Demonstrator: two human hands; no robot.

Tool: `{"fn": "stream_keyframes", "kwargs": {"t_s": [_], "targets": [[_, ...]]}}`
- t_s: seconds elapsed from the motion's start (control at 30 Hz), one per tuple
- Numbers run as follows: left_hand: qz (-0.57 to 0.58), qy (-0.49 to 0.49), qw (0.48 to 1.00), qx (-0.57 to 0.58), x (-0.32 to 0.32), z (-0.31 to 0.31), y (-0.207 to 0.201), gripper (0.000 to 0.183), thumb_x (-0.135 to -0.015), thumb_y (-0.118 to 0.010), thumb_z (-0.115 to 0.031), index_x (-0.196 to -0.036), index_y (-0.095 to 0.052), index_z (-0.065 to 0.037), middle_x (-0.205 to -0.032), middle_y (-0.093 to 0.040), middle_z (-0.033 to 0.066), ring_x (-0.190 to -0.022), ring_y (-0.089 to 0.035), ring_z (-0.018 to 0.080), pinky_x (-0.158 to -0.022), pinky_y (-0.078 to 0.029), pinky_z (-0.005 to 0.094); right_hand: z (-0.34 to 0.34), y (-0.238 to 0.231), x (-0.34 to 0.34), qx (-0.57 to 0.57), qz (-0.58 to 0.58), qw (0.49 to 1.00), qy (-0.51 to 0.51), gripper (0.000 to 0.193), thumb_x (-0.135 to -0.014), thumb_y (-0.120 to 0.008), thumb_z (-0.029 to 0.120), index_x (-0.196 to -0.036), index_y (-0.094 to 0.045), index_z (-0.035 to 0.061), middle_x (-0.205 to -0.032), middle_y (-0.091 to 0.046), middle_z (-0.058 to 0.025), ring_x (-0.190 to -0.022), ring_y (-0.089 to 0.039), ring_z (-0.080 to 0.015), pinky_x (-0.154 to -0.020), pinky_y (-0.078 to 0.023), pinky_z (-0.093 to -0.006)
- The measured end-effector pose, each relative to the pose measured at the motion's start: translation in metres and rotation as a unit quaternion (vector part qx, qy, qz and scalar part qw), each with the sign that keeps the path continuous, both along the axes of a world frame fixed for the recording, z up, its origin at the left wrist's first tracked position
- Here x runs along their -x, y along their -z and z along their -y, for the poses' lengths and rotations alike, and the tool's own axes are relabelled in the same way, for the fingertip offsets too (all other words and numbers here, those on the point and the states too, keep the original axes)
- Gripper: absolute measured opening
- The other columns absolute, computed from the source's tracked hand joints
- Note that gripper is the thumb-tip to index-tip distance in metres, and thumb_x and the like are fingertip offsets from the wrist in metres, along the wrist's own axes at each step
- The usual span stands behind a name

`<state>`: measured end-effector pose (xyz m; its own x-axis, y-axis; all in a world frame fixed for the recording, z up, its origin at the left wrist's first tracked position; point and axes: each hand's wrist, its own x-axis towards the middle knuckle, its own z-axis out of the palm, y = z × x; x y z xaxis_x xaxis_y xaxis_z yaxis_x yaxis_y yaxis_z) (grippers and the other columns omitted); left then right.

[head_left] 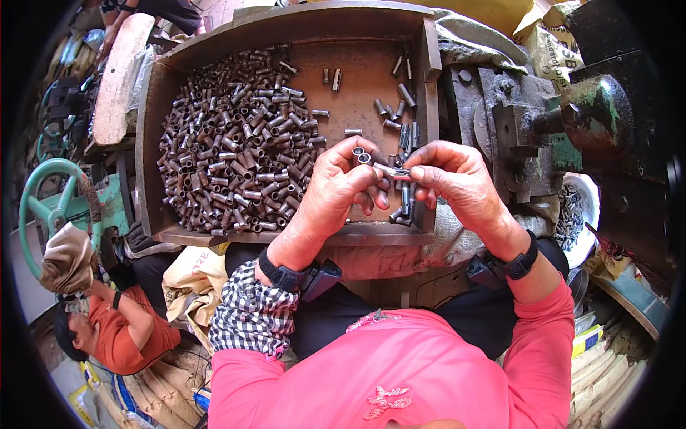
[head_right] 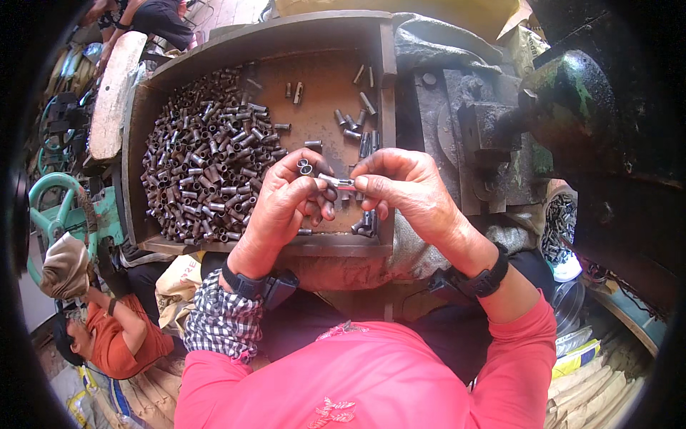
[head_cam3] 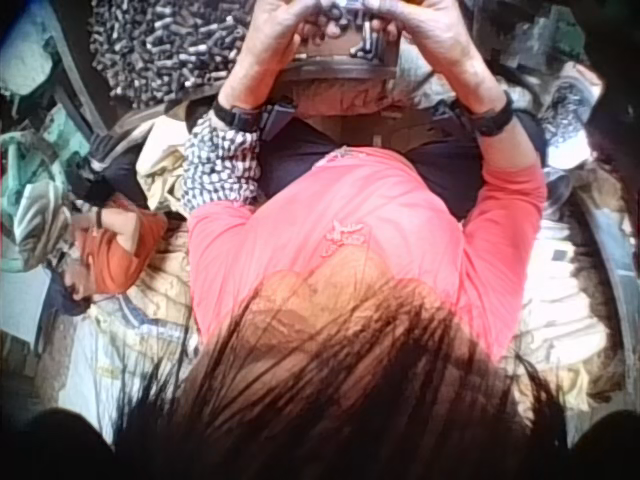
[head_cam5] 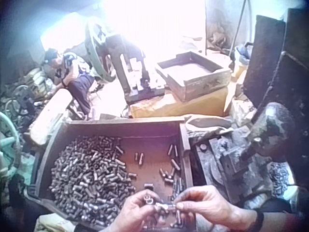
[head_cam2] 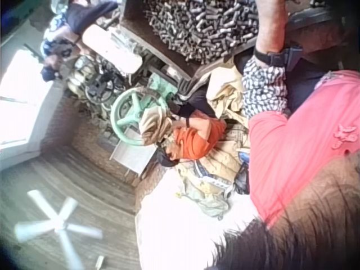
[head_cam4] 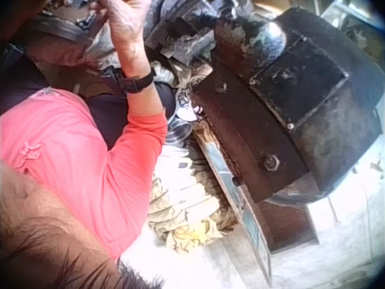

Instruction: Inspecting small metal cylinders and inserting them into a manual press machine for processing.

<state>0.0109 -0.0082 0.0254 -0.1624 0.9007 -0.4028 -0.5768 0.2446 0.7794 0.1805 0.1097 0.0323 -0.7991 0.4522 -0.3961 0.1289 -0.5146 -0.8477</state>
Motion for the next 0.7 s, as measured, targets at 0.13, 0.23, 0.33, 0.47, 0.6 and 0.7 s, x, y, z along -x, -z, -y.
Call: {"fn": "stream_keyframes", "kwargs": {"t_s": [0.13, 0.23, 0.33, 0.47, 0.6, 0.7], "targets": [[-0.024, 0.029, 0.999, -0.005, 0.0016, 0.0007, 0.0022, 0.013, -0.083, -0.056, -0.007, -0.094, -0.053, -0.002, -0.075, -0.064, 0.0085, -0.055, -0.063, 0.0129, -0.041, -0.046, 0.0198, 0.0004, 0.0007, -0.0009, -0.013, -0.006, 1.0, 0.005, 0.013, -0.085, -0.064, 0.012, -0.091, -0.063, 0.0007, -0.074, -0.062, -0.0012, -0.063, -0.058, -0.0051, -0.052, -0.044, -0.017], [-0.018, 0.019, 1.0, 0.008, 0.0005, 0.0008, -0.0002, 0.013, -0.084, -0.058, -0.01, -0.093, -0.053, -0.002, -0.075, -0.064, 0.0087, -0.054, -0.062, 0.0127, -0.041, -0.045, 0.0195, -0.0006, 0.0008, -0.0007, -0.012, -0.009, 1.0, 0.018, 0.012, -0.085, -0.064, 0.012, -0.089, -0.062, 0.001, -0.075, -0.063, -0.0023, -0.063, -0.059, -0.0057, -0.051, -0.044, -0.0175], [0.014, 0.025, 1.0, -0.005, 0.002, 0.0018, 0.0031, 0.014, -0.085, -0.06, -0.012, -0.093, -0.053, -0.002, -0.075, -0.064, 0.0092, -0.054, -0.063, 0.013, -0.041, -0.045, 0.0193, -0.0004, -0.0005, -0.0002, 0.011, -0.015, 0.999, 0.035, 0.012, -0.084, -0.065, 0.011, -0.089, -0.061, 0.001, -0.076, -0.063, -0.0035, -0.063, -0.06, -0.0067, -0.051, -0.046, -0.0183], [0.059, 0.029, 0.998, 0.007, 0.0033, 0.0016, 0.0006, 0.015, -0.086, -0.06, -0.013, -0.093, -0.053, -0.002, -0.075, -0.064, 0.0089, -0.055, -0.062, 0.0123, -0.042, -0.045, 0.0187, -0.0032, 0.0004, -0.0028, 0.115, -0.034, 0.991, 0.051, 0.013, -0.084, -0.065, 0.01, -0.09, -0.06, 0.0006, -0.079, -0.063, -0.0046, -0.064, -0.062, -0.0079, -0.051, -0.049, -0.0191], [0.023, 0.026, 0.999, 0.023, -0.0004, 0.0004, -0.0031, 0.015, -0.088, -0.06, -0.014, -0.092, -0.054, -0.002, -0.076, -0.063, 0.0085, -0.055, -0.061, 0.0112, -0.042, -0.045, 0.0183, -0.0028, 0.0022, -0.0034, 0.065, -0.02, 0.996, 0.055, 0.013, -0.083, -0.065, 0.009, -0.091, -0.059, 0.0005, -0.079, -0.062, -0.0046, -0.066, -0.063, -0.0091, -0.052, -0.05, -0.0196], [0.051, 0.03, 0.998, 0.007, 0.001, 0.0001, 0.0008, 0.015, -0.088, -0.06, -0.015, -0.091, -0.054, -0.002, -0.075, -0.063, 0.0082, -0.054, -0.061, 0.0109, -0.041, -0.044, 0.0182, -0.0018, 0.0014, -0.0023, 0.05, -0.018, 0.997, 0.062, 0.014, -0.083, -0.065, 0.009, -0.091, -0.058, 0.0005, -0.08, -0.063, -0.0049, -0.066, -0.063, -0.01, -0.053, -0.05, -0.0196]]}}
